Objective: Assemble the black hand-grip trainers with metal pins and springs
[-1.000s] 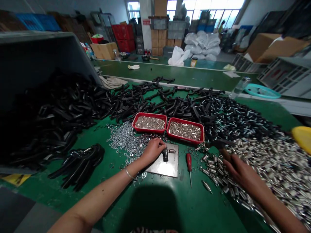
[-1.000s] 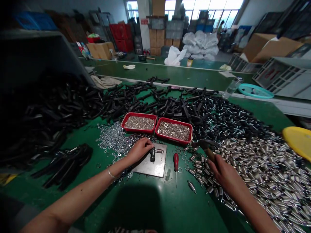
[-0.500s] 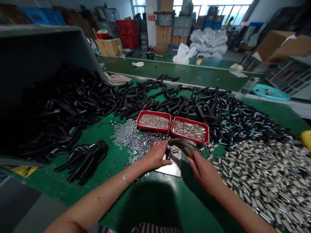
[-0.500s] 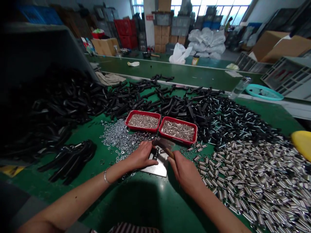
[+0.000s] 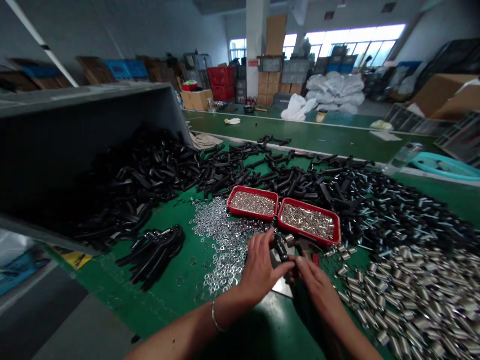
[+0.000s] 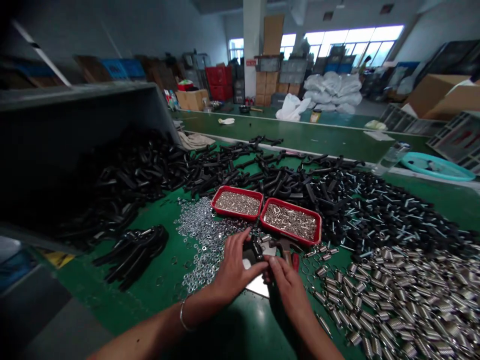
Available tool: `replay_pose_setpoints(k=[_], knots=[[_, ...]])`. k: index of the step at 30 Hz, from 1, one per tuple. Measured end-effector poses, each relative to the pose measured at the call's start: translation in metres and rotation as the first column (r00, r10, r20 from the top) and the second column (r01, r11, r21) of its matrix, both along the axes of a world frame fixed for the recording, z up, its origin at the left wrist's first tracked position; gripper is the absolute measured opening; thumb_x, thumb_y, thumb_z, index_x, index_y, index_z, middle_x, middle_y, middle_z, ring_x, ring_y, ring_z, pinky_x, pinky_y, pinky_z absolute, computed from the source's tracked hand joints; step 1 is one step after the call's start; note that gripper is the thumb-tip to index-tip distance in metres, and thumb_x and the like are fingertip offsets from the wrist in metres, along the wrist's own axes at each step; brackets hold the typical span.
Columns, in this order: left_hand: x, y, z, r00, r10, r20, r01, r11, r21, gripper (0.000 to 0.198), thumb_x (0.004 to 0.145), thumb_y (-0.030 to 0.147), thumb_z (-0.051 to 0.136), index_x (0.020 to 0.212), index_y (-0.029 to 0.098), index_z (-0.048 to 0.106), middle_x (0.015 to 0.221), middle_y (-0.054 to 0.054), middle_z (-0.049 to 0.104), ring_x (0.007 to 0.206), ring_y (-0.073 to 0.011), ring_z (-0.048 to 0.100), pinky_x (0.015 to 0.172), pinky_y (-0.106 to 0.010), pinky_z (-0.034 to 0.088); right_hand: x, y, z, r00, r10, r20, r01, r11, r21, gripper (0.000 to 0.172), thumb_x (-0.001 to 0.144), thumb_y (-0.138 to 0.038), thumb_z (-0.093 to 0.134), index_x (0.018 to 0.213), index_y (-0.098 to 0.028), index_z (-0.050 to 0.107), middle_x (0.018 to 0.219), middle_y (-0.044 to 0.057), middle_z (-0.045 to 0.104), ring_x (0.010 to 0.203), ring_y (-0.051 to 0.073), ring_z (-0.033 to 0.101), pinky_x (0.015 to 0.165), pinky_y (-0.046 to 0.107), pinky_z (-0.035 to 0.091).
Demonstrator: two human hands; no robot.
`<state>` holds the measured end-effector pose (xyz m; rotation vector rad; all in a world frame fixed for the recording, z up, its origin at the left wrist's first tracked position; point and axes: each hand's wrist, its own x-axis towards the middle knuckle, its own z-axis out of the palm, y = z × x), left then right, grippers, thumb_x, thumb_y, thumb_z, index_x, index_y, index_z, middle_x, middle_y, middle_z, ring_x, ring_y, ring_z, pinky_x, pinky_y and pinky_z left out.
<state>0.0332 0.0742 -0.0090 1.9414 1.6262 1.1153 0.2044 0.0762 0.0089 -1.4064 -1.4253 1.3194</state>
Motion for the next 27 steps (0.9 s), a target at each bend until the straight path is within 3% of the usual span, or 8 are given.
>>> replay_pose_setpoints(k=[3,6,10,12,13,17,22,27], knots=[[0.005,-0.005,-0.001,0.966,-0.210,-0.149,0.218,0.975,0.041,0.091,0.083,0.048,0.070,0.154,0.018,0.020,0.135,-0.019,0.050,0.124,-0.0353,0.047,0.109,-0.057,0.036,-0.025,0.003,-0.013,0.937,-0.133,-0.322,0.042,0.961,-0.275,0.052,0.085,-0.066,0.057,0.100,-0.019,0.073,0.083,0.008,0.072,0.072,0.025,0.064,0.069,0.036,0.051],[-0.023,0.015,0.008,0.920,-0.334,-0.203,0.344,0.939,0.013,0.078,0.087,0.048,0.066,0.150,0.018,0.030,0.129,-0.016,0.055,0.120,-0.0312,0.051,0.105,-0.050,0.041,-0.028,0.003,-0.029,0.900,-0.193,-0.390,0.080,0.954,-0.288,0.047,0.082,-0.064,0.064,0.094,-0.019,0.073,0.077,0.005,0.069,0.073,0.023,0.063,0.070,0.033,0.049],[-0.109,0.093,0.037,0.946,-0.015,-0.324,0.026,0.999,0.030,0.036,0.097,0.032,0.051,0.131,0.017,0.054,0.129,-0.013,0.057,0.123,-0.0263,0.050,0.109,-0.043,0.038,-0.022,-0.008,-0.037,0.919,-0.082,-0.386,-0.028,0.962,-0.270,0.045,0.084,-0.062,0.063,0.090,-0.018,0.072,0.068,0.003,0.064,0.069,0.021,0.059,0.072,0.032,0.048],[-0.153,0.138,0.050,0.873,0.231,-0.430,-0.283,0.957,-0.060,0.030,0.094,0.024,0.052,0.122,0.016,0.061,0.125,-0.014,0.061,0.121,-0.0265,0.052,0.108,-0.041,0.038,-0.022,-0.015,-0.037,0.931,-0.051,-0.362,-0.049,0.964,-0.262,0.044,0.084,-0.062,0.064,0.091,-0.019,0.071,0.066,0.002,0.063,0.066,0.021,0.059,0.069,0.032,0.048],[-0.171,0.157,0.054,0.854,0.269,-0.445,-0.338,0.937,-0.084,0.029,0.091,0.020,0.053,0.117,0.013,0.063,0.121,-0.016,0.062,0.120,-0.0285,0.054,0.107,-0.042,0.038,-0.022,-0.018,-0.036,0.933,-0.057,-0.354,-0.038,0.966,-0.255,0.043,0.083,-0.062,0.065,0.091,-0.019,0.069,0.066,0.001,0.062,0.064,0.020,0.058,0.066,0.031,0.047],[-0.203,0.203,0.051,0.853,0.288,-0.436,-0.387,0.909,-0.155,0.015,0.080,0.012,0.059,0.093,0.012,0.067,0.103,-0.016,0.068,0.110,-0.0304,0.058,0.102,-0.041,0.041,-0.015,-0.023,-0.040,0.927,-0.146,-0.346,0.057,0.965,-0.255,0.040,0.084,-0.061,0.065,0.092,-0.022,0.064,0.066,-0.003,0.057,0.051,0.013,0.050,0.050,0.025,0.040],[-0.201,0.216,0.038,0.886,0.296,-0.358,-0.379,0.906,-0.188,0.011,0.078,0.016,0.066,0.072,0.013,0.057,0.091,-0.013,0.066,0.106,-0.0307,0.060,0.099,-0.043,0.044,0.016,-0.024,-0.045,0.965,-0.114,-0.236,0.064,0.976,-0.207,0.041,0.084,-0.061,0.065,0.084,-0.021,0.059,0.061,-0.005,0.052,0.042,0.009,0.044,0.041,0.021,0.030],[-0.199,0.215,0.061,0.923,0.319,-0.214,-0.341,0.938,-0.070,0.020,0.090,0.024,0.057,0.097,0.005,0.058,0.111,-0.008,0.061,0.114,-0.0257,0.056,0.108,-0.046,0.040,0.040,-0.023,-0.043,0.974,-0.056,-0.220,0.005,0.974,-0.226,0.042,0.085,-0.061,0.064,0.086,-0.020,0.056,0.057,-0.006,0.053,0.037,0.007,0.043,0.038,0.020,0.028]])
